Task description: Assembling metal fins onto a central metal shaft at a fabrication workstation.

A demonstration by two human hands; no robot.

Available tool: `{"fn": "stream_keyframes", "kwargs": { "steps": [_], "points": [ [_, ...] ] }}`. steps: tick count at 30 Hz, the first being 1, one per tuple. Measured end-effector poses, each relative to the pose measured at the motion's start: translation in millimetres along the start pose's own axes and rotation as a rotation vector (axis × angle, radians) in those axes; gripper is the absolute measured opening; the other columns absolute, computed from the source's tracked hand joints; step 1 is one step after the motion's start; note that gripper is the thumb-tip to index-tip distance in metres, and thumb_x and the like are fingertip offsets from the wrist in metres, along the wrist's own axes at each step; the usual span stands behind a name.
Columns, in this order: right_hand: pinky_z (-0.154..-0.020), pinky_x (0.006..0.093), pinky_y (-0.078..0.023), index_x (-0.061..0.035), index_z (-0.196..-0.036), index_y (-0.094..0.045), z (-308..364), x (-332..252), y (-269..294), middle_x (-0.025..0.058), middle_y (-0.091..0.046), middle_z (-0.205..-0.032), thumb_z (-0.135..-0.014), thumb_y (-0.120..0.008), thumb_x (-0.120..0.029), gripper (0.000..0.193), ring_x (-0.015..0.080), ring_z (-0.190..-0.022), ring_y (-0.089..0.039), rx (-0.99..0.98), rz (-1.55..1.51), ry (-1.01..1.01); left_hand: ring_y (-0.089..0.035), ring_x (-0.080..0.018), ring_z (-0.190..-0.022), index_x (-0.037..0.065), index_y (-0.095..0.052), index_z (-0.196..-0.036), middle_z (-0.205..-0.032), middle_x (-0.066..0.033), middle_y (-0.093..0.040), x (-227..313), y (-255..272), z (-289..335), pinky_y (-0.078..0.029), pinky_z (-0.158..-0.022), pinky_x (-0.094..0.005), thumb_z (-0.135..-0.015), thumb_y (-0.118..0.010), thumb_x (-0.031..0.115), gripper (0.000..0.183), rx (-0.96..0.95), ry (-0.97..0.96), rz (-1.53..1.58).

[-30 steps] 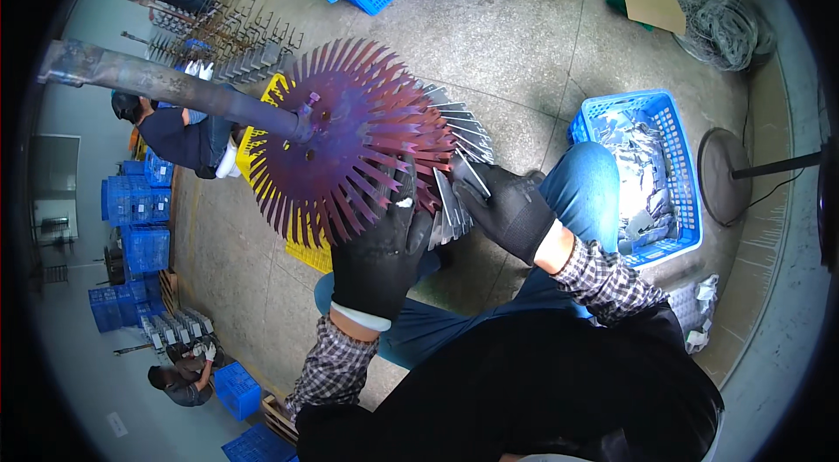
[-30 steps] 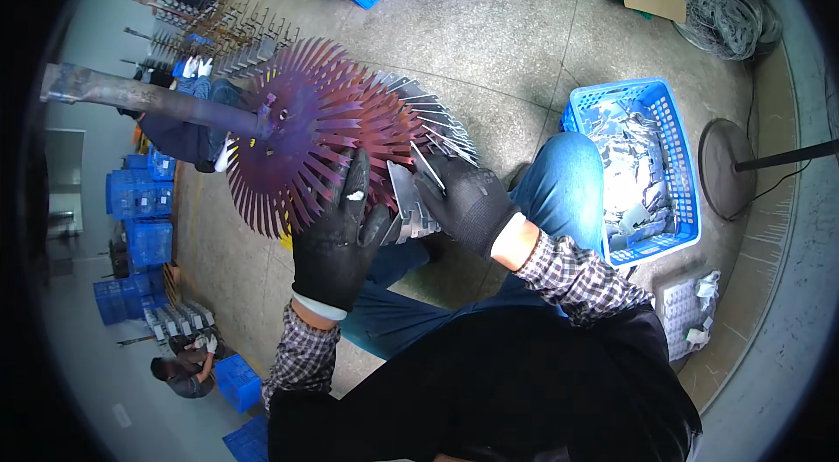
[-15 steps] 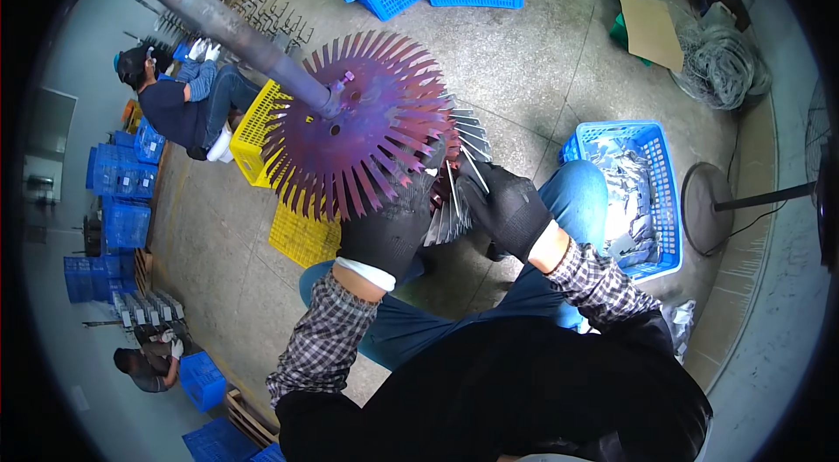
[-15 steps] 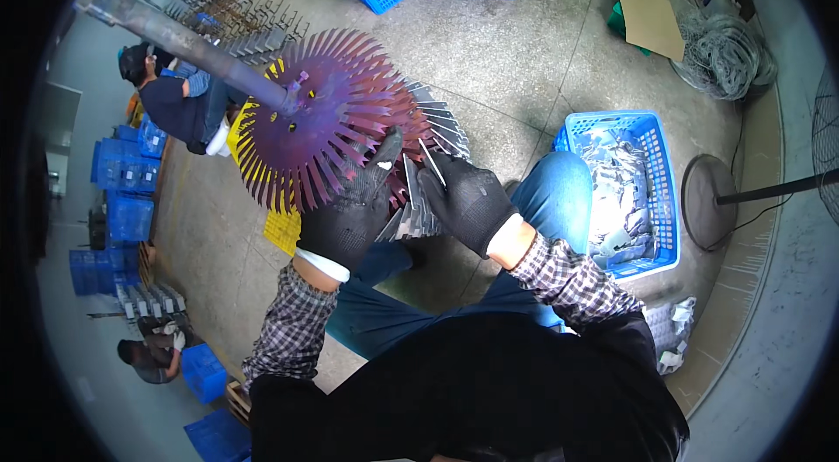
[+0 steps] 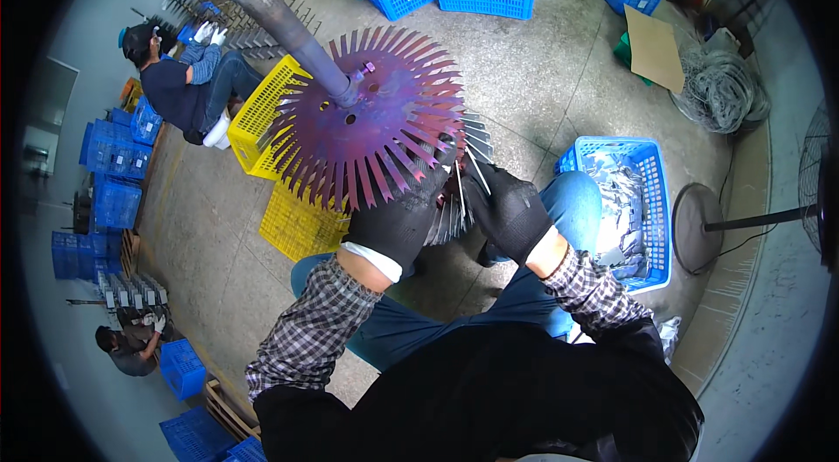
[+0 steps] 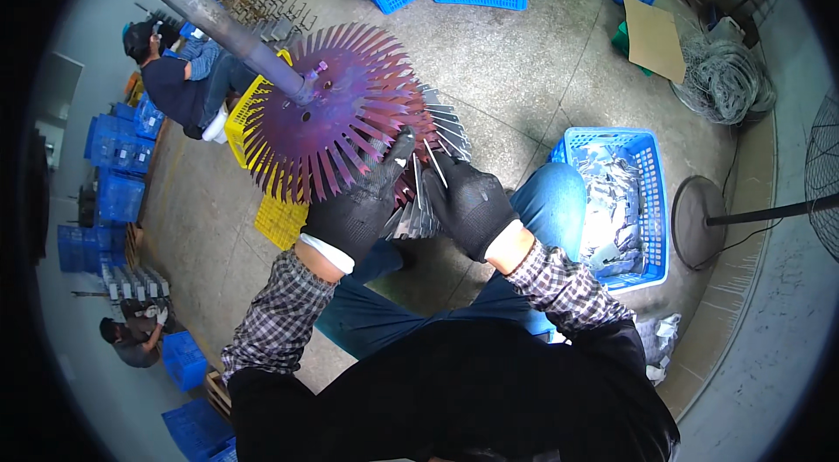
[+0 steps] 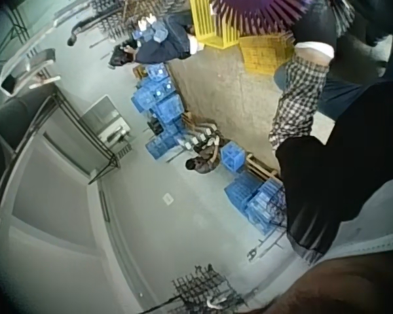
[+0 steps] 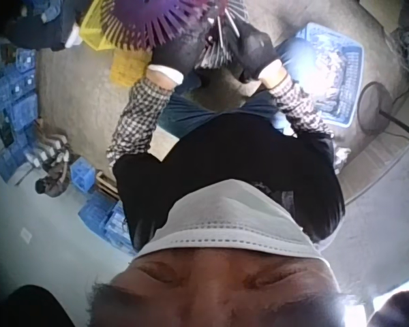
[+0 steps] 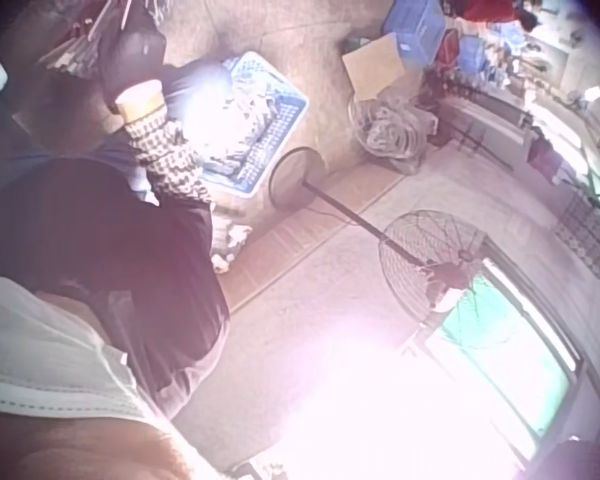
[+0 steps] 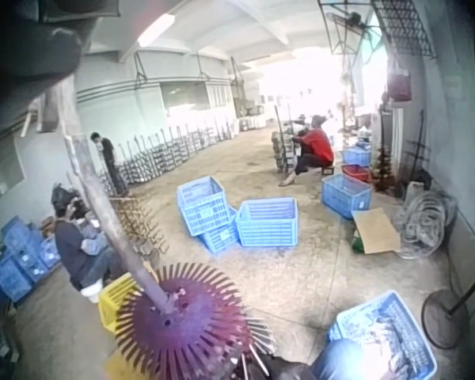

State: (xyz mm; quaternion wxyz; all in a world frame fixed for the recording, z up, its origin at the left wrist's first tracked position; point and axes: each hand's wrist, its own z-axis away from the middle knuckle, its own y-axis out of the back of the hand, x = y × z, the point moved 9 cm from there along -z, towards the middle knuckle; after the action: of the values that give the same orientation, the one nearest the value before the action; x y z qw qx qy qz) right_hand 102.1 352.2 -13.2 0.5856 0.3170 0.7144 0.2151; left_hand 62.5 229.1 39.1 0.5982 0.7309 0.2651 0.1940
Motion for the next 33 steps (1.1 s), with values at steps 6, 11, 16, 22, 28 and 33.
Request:
{"fn": "stream_keyframes", "kwargs": {
  "steps": [6,11,16,22,28,33],
  "points": [
    [-0.067,0.0455,-0.054,-0.0012,-0.133,-0.062,-1.2,-0.9,-3.4,0.0228,-0.071,-0.096,-0.1,-0.064,-0.025,0.04,0.0411,-0.077,-0.069,-0.052,0.098,0.01,-0.061,-0.0354,-0.127,0.012,-0.049,-0.157,-0.147,-0.0137,-0.058,1.1,-5.4,0.6,-0.046,-0.11,-0.0464,-0.088,-0.058,0.009,0.07,-0.019,-0.005,-0.033],
    [-0.067,0.0468,-0.054,-0.0015,-0.134,-0.059,-4.3,1.3,-10.4,0.0231,-0.07,-0.094,-0.1,-0.063,-0.026,0.042,0.0416,-0.077,-0.068,-0.119,0.184,0.068,-0.061,-0.0361,-0.127,0.012,-0.048,-0.158,-0.148,-0.0144,-0.057,0.2,-5.5,0.7,-0.047,-0.109,-0.0461,-0.087,-0.058,0.01,0.071,0.03,-0.045,-0.036],
    [-0.068,0.0472,-0.053,-0.0007,-0.133,-0.059,-11.7,-3.1,-2.8,0.0236,-0.069,-0.094,-0.1,-0.062,-0.026,0.042,0.042,-0.078,-0.067,-0.199,0.189,0.129,-0.061,-0.0374,-0.126,0.012,-0.047,-0.159,-0.15,-0.0159,-0.056,0.0,-2.2,-1.2,-0.048,-0.108,-0.0464,-0.088,-0.059,0.012,0.072,0.081,-0.08,-0.005],
    [-0.067,0.047,-0.053,-0.0001,-0.132,-0.059,-7.5,-9.2,0.9,0.0235,-0.069,-0.093,-0.098,-0.061,-0.022,0.04,0.042,-0.076,-0.066,-0.151,0.167,0.219,-0.061,-0.0385,-0.126,0.012,-0.047,-0.159,-0.151,-0.0176,-0.055,-0.2,-1.9,1.8,-0.048,-0.108,-0.048,-0.089,-0.059,0.016,0.071,0.036,0.0,-0.114],
    [-0.065,0.0466,-0.051,0.0003,-0.131,-0.061,-1.4,-8.8,-2.4,0.0222,-0.067,-0.087,-0.097,-0.062,-0.021,0.04,0.0396,-0.071,-0.064,-0.13,0.243,0.259,-0.061,-0.037,-0.127,0.015,-0.05,-0.157,-0.152,-0.0189,-0.055,1.8,-11.6,1.7,-0.047,-0.108,-0.0496,-0.091,-0.058,0.016,0.066,0.18,-0.079,0.03],
    [-0.067,0.0441,-0.053,-0.0001,-0.136,-0.06,-1.2,6.2,-6.8,0.0221,-0.07,-0.095,-0.098,-0.065,-0.022,0.045,0.0369,-0.076,-0.068,-0.256,0.21,0.186,-0.062,-0.0347,-0.125,0.015,-0.052,-0.155,-0.151,-0.0165,-0.057,4.7,6.1,4.3,-0.047,-0.107,-0.0479,-0.092,-0.059,0.016,0.064,0.236,-0.084,-0.049]
  ]
}}
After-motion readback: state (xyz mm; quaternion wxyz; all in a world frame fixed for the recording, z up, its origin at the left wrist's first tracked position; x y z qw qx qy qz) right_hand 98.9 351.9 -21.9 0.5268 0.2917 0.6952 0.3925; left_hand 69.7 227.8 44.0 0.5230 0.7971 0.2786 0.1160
